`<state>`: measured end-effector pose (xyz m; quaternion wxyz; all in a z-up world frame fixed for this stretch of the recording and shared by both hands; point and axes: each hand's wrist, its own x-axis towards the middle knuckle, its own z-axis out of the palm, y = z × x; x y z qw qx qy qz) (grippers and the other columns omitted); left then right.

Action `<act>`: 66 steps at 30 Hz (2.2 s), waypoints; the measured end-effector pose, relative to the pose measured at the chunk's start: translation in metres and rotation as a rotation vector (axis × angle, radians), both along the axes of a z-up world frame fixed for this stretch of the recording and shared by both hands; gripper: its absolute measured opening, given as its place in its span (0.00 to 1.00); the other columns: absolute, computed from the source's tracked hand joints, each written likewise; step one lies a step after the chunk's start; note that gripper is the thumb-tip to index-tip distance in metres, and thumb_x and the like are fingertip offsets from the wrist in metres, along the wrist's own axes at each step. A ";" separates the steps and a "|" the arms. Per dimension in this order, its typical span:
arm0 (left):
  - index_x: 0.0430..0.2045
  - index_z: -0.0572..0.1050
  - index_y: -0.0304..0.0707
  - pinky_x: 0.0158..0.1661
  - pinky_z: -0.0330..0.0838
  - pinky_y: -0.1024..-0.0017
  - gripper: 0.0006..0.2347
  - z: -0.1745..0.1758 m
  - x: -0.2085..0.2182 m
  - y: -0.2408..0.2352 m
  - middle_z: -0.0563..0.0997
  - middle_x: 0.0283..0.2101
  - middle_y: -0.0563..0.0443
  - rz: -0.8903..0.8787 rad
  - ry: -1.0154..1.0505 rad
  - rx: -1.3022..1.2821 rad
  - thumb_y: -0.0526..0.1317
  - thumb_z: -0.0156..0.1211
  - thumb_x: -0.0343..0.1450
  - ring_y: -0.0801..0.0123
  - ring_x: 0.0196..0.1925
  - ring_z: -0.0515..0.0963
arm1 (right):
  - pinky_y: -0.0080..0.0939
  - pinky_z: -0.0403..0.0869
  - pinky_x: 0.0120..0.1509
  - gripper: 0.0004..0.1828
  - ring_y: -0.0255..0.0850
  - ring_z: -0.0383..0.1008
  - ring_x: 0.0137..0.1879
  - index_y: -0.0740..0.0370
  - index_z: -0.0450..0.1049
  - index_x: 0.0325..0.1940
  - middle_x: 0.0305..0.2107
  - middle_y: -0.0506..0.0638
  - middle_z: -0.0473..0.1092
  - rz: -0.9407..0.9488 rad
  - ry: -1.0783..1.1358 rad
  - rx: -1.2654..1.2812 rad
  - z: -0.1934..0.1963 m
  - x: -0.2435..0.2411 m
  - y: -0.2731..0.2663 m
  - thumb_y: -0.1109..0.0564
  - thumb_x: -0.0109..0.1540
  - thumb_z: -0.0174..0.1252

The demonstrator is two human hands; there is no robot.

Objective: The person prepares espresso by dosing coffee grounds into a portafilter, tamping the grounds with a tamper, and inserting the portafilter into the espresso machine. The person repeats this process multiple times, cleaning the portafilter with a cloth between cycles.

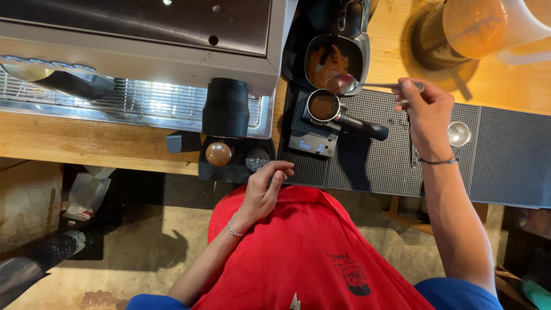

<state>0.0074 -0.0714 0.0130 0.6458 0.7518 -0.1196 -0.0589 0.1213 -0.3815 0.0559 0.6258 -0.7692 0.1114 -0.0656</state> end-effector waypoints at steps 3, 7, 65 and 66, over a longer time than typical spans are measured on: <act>0.39 0.71 0.36 0.39 0.70 0.74 0.15 -0.001 0.003 -0.001 0.78 0.35 0.52 -0.014 0.007 -0.012 0.45 0.36 0.74 0.70 0.37 0.77 | 0.28 0.70 0.36 0.05 0.34 0.66 0.30 0.72 0.73 0.44 0.31 0.54 0.70 0.125 -0.143 -0.153 -0.005 -0.013 -0.004 0.66 0.66 0.56; 0.40 0.72 0.36 0.38 0.70 0.74 0.16 -0.004 0.004 -0.002 0.78 0.35 0.52 -0.025 0.006 -0.022 0.47 0.36 0.74 0.70 0.36 0.77 | 0.26 0.66 0.37 0.03 0.32 0.66 0.32 0.67 0.75 0.43 0.32 0.51 0.72 0.171 -0.145 -0.223 0.003 -0.020 -0.002 0.64 0.65 0.58; 0.39 0.72 0.35 0.40 0.71 0.77 0.11 0.001 -0.068 -0.031 0.78 0.34 0.50 0.207 0.162 0.006 0.39 0.40 0.73 0.71 0.37 0.78 | 0.24 0.68 0.26 0.05 0.27 0.68 0.31 0.55 0.78 0.40 0.29 0.44 0.73 0.190 -0.075 -0.296 -0.078 0.094 0.005 0.58 0.63 0.57; 0.39 0.72 0.36 0.39 0.72 0.77 0.11 0.001 -0.067 -0.030 0.78 0.34 0.50 0.209 0.163 0.011 0.40 0.41 0.73 0.71 0.37 0.78 | 0.24 0.62 0.28 0.07 0.27 0.69 0.36 0.57 0.79 0.43 0.34 0.46 0.74 0.312 -0.221 -0.468 -0.070 0.087 0.005 0.61 0.64 0.56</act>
